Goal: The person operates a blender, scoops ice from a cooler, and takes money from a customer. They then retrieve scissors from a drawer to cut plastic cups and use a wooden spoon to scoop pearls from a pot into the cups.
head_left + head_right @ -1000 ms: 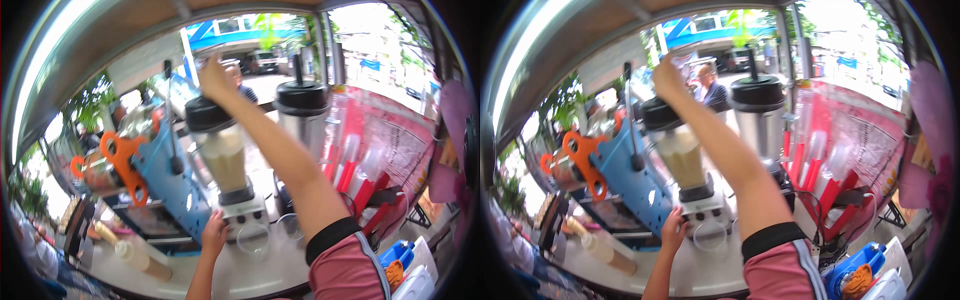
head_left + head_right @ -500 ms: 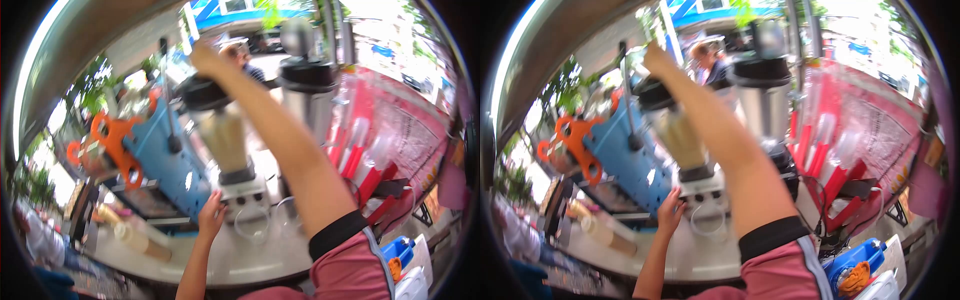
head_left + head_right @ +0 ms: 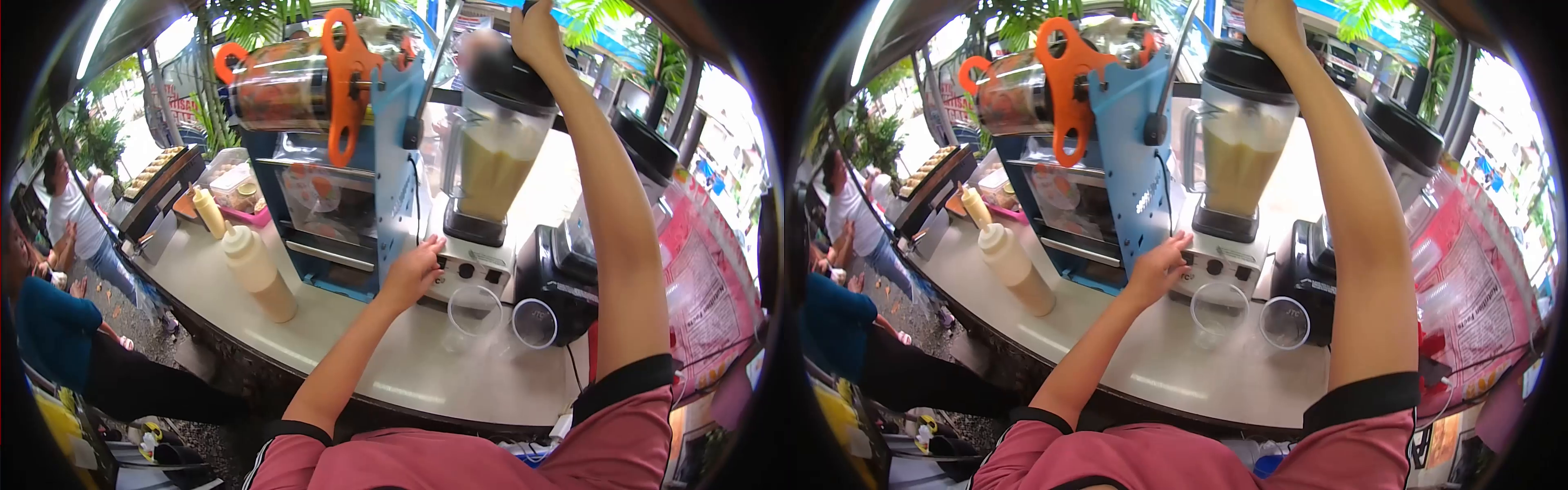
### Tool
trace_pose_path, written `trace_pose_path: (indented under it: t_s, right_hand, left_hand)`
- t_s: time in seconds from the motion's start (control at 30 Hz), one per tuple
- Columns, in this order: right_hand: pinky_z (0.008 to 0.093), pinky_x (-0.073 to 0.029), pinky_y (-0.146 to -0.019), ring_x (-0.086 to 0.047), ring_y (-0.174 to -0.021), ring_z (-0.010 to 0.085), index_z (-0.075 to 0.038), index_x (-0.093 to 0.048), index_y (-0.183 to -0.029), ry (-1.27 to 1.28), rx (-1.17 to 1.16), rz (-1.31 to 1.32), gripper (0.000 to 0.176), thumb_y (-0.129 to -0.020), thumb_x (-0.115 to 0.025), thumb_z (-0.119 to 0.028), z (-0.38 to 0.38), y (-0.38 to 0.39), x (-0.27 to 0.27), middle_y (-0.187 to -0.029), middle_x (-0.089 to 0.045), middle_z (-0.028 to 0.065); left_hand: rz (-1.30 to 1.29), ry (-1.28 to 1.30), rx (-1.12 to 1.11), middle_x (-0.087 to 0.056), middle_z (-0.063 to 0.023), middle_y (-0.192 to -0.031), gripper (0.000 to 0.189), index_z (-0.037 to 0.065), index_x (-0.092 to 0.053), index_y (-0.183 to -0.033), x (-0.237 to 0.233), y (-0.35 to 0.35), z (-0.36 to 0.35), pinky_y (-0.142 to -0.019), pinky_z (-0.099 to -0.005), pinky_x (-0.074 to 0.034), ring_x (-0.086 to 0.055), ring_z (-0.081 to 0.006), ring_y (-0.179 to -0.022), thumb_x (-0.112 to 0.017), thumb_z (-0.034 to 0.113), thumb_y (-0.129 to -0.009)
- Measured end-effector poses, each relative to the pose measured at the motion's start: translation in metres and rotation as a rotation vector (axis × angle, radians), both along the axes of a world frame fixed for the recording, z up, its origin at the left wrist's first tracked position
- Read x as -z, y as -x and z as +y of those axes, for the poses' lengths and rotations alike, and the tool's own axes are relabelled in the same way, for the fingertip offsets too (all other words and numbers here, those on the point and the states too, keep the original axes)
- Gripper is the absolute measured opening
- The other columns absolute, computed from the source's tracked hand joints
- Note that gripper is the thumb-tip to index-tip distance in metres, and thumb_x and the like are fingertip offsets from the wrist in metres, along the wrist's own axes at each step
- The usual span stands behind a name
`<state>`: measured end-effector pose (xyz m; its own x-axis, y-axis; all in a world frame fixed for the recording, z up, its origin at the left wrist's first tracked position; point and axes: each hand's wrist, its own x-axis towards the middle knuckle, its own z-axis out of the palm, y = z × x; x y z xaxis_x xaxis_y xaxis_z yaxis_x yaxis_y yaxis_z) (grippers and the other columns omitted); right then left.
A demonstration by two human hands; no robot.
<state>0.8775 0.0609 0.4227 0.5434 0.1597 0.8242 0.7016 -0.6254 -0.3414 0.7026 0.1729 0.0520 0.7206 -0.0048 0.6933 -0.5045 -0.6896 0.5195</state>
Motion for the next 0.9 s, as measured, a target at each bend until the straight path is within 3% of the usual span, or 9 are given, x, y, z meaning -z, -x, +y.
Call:
trace_pose_path:
  t_s: [0.07,0.13,0.3,0.4,0.53,0.57,0.7,0.8,0.9]
  right_hand:
    - [0.0447,-0.05,-0.077,-0.064,-0.088,0.0396,0.015,-0.042,-0.111,0.261,0.013,-0.349,0.053,-0.084,-0.061,-0.027,0.001,-0.055,0.007,-0.086,-0.059,0.0309]
    - [0.0454,-0.052,-0.071,-0.067,-0.08,0.038,0.013,-0.049,-0.104,0.324,0.007,-0.482,0.04,-0.087,-0.054,-0.023,0.008,-0.066,0.001,-0.075,-0.064,0.0259]
    - [0.0521,-0.048,-0.082,-0.063,-0.088,0.0481,0.021,-0.04,-0.11,0.021,-0.03,-0.202,0.055,-0.089,-0.051,-0.029,0.004,-0.051,0.001,-0.089,-0.06,0.0393]
    - [0.0529,-0.048,-0.082,-0.061,-0.09,0.0511,0.018,-0.032,-0.112,0.137,-0.113,-0.035,0.056,-0.09,-0.05,-0.029,0.005,-0.068,-0.001,-0.091,-0.059,0.0403]
    - [0.0498,-0.05,-0.078,-0.062,-0.087,0.05,0.016,-0.037,-0.103,-0.135,0.021,-0.184,0.046,-0.091,-0.049,-0.027,0.003,-0.042,0.0,-0.087,-0.06,0.0383]
    - [0.0495,-0.05,-0.078,-0.064,-0.085,0.0475,0.016,-0.037,-0.105,0.023,0.022,-0.235,0.046,-0.091,-0.049,-0.026,0.004,-0.04,-0.001,-0.084,-0.061,0.0368]
    - [0.051,-0.05,-0.079,-0.065,-0.087,0.046,0.016,-0.034,-0.109,0.109,-0.126,0.052,0.05,-0.091,-0.049,-0.028,0.003,-0.055,-0.003,-0.086,-0.062,0.0365]
    - [0.0508,-0.049,-0.081,-0.063,-0.091,0.0485,0.017,-0.034,-0.111,-0.169,0.095,-0.067,0.053,-0.091,-0.051,-0.03,-0.001,-0.065,-0.003,-0.091,-0.061,0.0384]
    - [0.0504,-0.048,-0.085,-0.061,-0.093,0.0508,0.018,-0.034,-0.113,0.052,0.0,-0.151,0.056,-0.09,-0.052,-0.03,0.005,-0.06,0.003,-0.095,-0.059,0.0406]
  left_hand:
    - [0.041,0.019,0.003,-0.062,-0.0127,-0.109,0.05,0.003,-0.054,-0.125,-0.003,0.004,-0.001,-0.088,-0.0391,-0.046,-0.051,-0.0275,-0.123,-0.069,0.005,-0.078]
    - [0.032,0.043,-0.007,-0.062,-0.0121,-0.108,0.051,0.003,-0.053,-0.126,-0.005,0.007,-0.002,-0.09,-0.0393,-0.046,-0.051,-0.0275,-0.122,-0.069,0.005,-0.078]
    - [0.032,0.029,-0.005,-0.062,-0.0126,-0.11,0.049,0.003,-0.053,-0.126,-0.003,0.004,0.0,-0.094,-0.0388,-0.045,-0.05,-0.0283,-0.123,-0.068,0.008,-0.08]
    - [0.051,0.024,0.005,-0.061,-0.0129,-0.114,0.048,0.004,-0.053,-0.126,-0.002,0.005,0.001,-0.094,-0.0387,-0.046,-0.049,-0.0281,-0.124,-0.067,0.009,-0.081]
    - [0.062,0.036,-0.001,-0.061,-0.0092,-0.118,0.053,0.008,-0.053,-0.129,0.004,0.002,0.002,-0.085,-0.0359,-0.046,-0.05,-0.0238,-0.125,-0.069,0.006,-0.079]
    - [0.057,0.045,-0.005,-0.061,-0.0092,-0.118,0.053,0.008,-0.053,-0.129,0.003,0.001,0.001,-0.085,-0.0359,-0.046,-0.05,-0.0237,-0.125,-0.069,0.006,-0.079]
    - [0.061,0.054,-0.013,-0.062,-0.0095,-0.116,0.053,0.008,-0.053,-0.13,0.003,0.004,0.0,-0.084,-0.0362,-0.046,-0.05,-0.0233,-0.125,-0.069,0.006,-0.079]
    - [0.052,0.046,-0.009,-0.062,-0.0096,-0.117,0.054,0.009,-0.052,-0.13,0.003,0.004,0.001,-0.084,-0.0363,-0.046,-0.05,-0.0232,-0.125,-0.069,0.006,-0.079]
    - [0.046,0.042,0.007,-0.061,-0.0099,-0.119,0.054,0.009,-0.052,-0.131,0.003,0.003,0.002,-0.083,-0.0364,-0.046,-0.051,-0.0235,-0.124,-0.068,0.006,-0.079]
